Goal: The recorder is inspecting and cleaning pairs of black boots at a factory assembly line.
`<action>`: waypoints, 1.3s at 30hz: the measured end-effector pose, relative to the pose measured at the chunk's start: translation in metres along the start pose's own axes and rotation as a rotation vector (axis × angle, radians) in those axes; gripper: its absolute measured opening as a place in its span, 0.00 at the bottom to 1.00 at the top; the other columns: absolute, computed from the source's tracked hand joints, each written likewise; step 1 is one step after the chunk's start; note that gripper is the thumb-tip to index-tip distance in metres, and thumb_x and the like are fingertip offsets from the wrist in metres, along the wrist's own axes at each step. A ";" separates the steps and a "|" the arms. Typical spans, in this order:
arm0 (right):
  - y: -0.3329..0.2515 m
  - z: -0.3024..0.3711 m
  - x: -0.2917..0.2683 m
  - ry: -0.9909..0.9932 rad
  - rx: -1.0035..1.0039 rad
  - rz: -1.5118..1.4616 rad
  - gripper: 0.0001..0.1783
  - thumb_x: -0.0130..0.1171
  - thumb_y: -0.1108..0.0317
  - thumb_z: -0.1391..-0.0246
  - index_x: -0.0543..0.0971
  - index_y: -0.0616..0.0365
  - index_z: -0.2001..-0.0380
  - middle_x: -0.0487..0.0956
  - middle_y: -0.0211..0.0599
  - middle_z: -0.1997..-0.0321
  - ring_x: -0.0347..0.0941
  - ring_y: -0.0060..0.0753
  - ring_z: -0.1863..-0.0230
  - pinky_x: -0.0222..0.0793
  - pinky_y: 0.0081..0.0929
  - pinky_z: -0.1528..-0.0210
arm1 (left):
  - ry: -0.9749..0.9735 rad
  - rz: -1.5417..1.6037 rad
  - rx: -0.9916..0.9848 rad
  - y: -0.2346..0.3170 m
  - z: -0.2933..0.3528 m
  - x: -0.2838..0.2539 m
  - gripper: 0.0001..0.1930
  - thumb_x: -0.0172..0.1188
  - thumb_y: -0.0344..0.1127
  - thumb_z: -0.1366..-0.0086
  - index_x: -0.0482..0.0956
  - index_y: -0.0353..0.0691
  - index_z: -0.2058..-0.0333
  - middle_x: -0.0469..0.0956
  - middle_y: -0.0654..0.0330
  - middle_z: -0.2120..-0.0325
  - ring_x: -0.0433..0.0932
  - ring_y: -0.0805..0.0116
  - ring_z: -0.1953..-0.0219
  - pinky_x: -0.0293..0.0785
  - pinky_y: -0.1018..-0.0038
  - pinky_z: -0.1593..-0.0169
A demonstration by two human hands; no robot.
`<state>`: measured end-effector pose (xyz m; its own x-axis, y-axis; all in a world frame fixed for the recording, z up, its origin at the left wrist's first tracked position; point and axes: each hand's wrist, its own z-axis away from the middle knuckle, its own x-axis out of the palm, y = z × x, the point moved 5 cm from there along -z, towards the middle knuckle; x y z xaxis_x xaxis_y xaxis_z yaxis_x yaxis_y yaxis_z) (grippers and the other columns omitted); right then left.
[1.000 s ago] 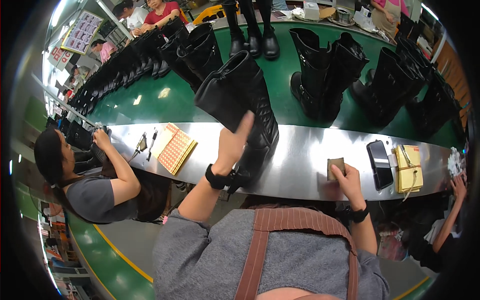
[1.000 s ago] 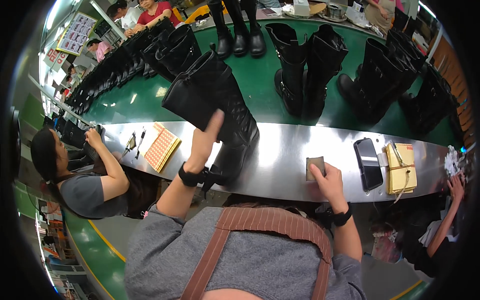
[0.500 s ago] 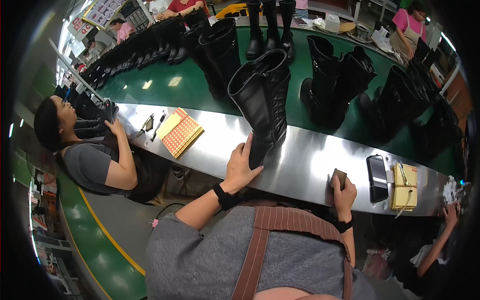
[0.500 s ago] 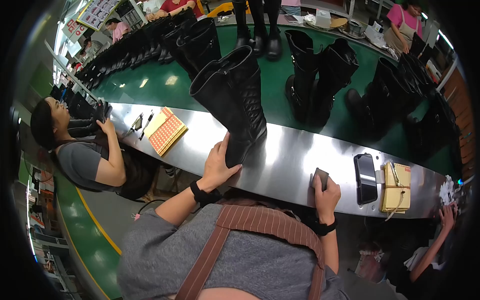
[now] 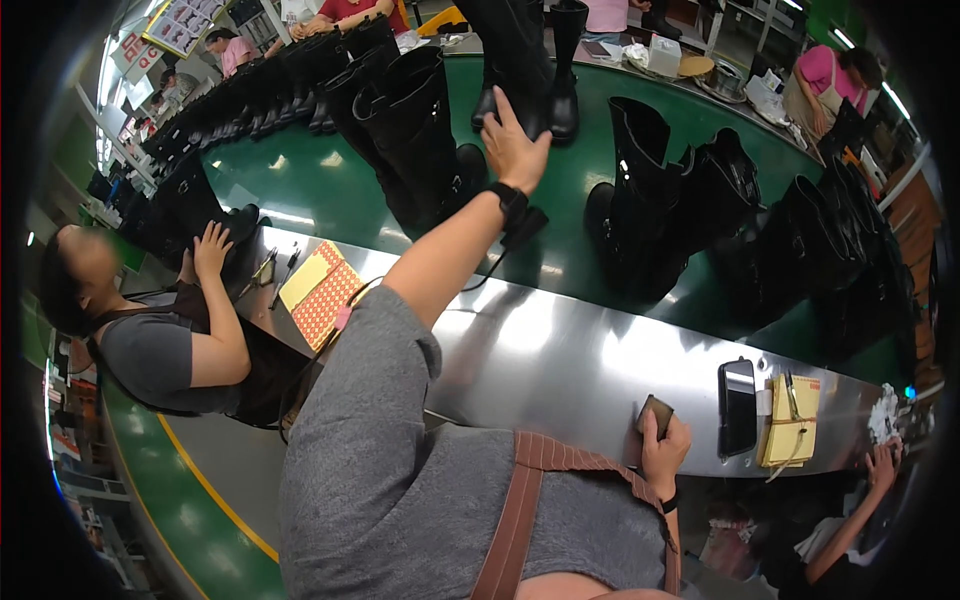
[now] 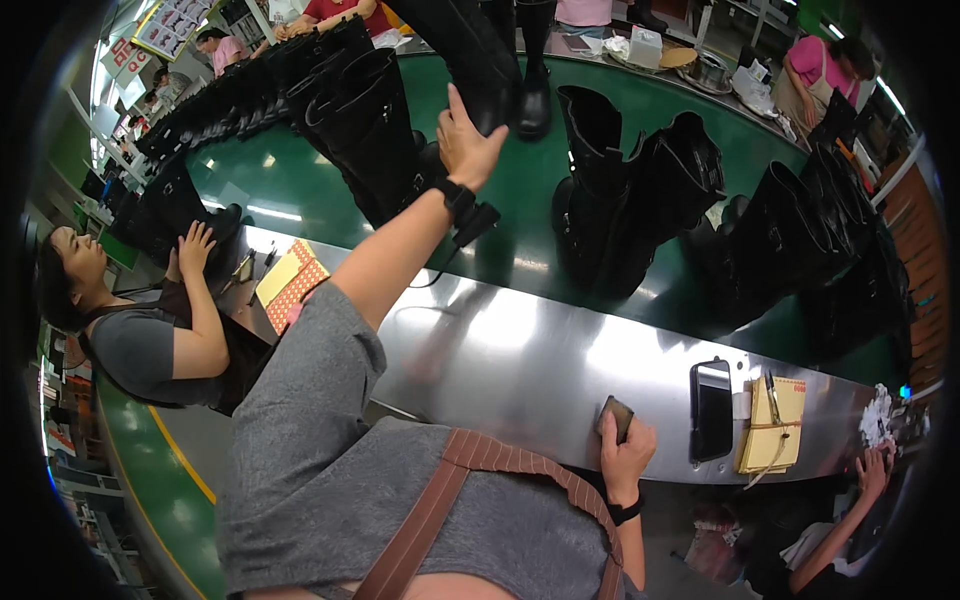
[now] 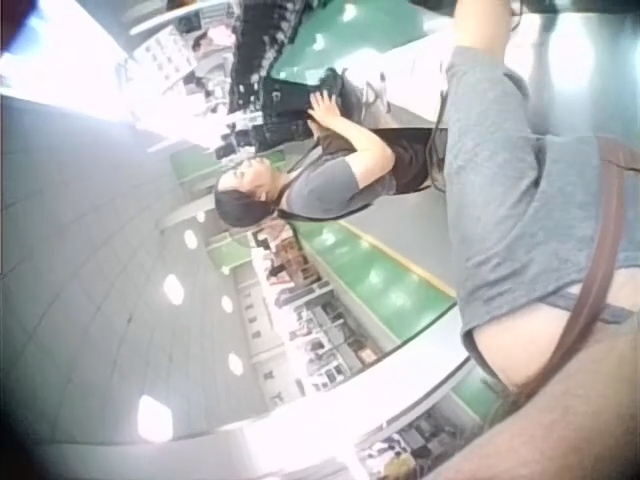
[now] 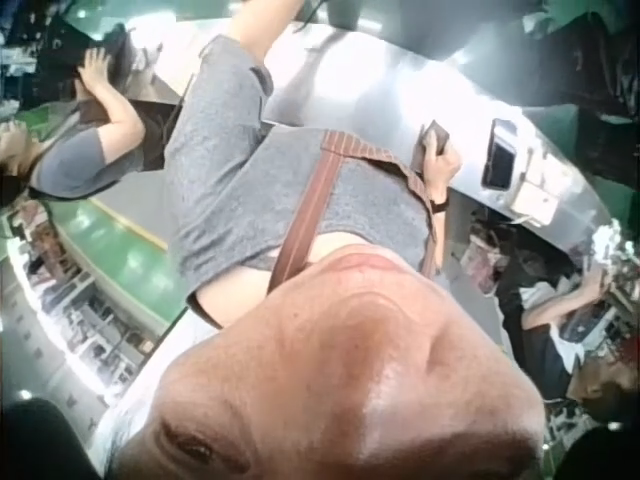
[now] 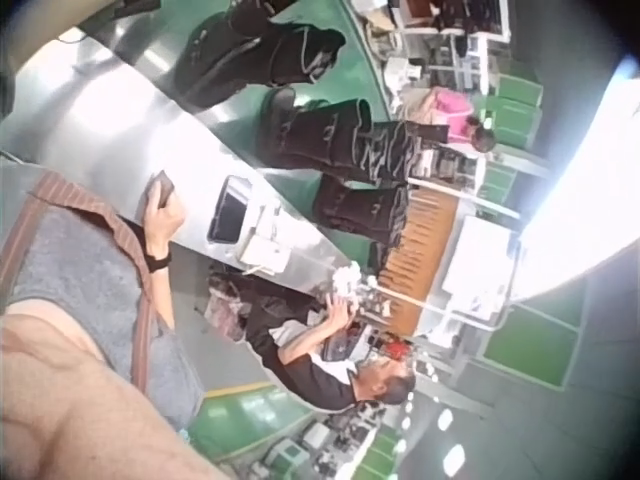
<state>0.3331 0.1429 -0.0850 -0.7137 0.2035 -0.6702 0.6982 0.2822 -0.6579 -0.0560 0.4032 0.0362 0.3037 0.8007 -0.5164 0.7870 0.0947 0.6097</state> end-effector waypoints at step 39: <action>0.038 0.008 0.005 -0.235 0.048 0.197 0.07 0.63 0.68 0.56 0.78 0.56 0.72 0.80 0.38 0.69 0.70 0.42 0.74 0.57 0.34 0.68 | -0.221 -0.321 -0.606 -0.263 -0.195 0.198 0.18 0.48 0.34 0.37 0.72 0.44 0.48 0.70 0.56 0.45 0.62 0.57 0.37 0.53 0.46 0.35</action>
<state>0.3570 0.1473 -0.1160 -0.5360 0.0262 -0.8438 0.8277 0.2130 -0.5192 -0.3075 0.6523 -0.1090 0.2593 0.5458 -0.7968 0.4384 0.6686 0.6006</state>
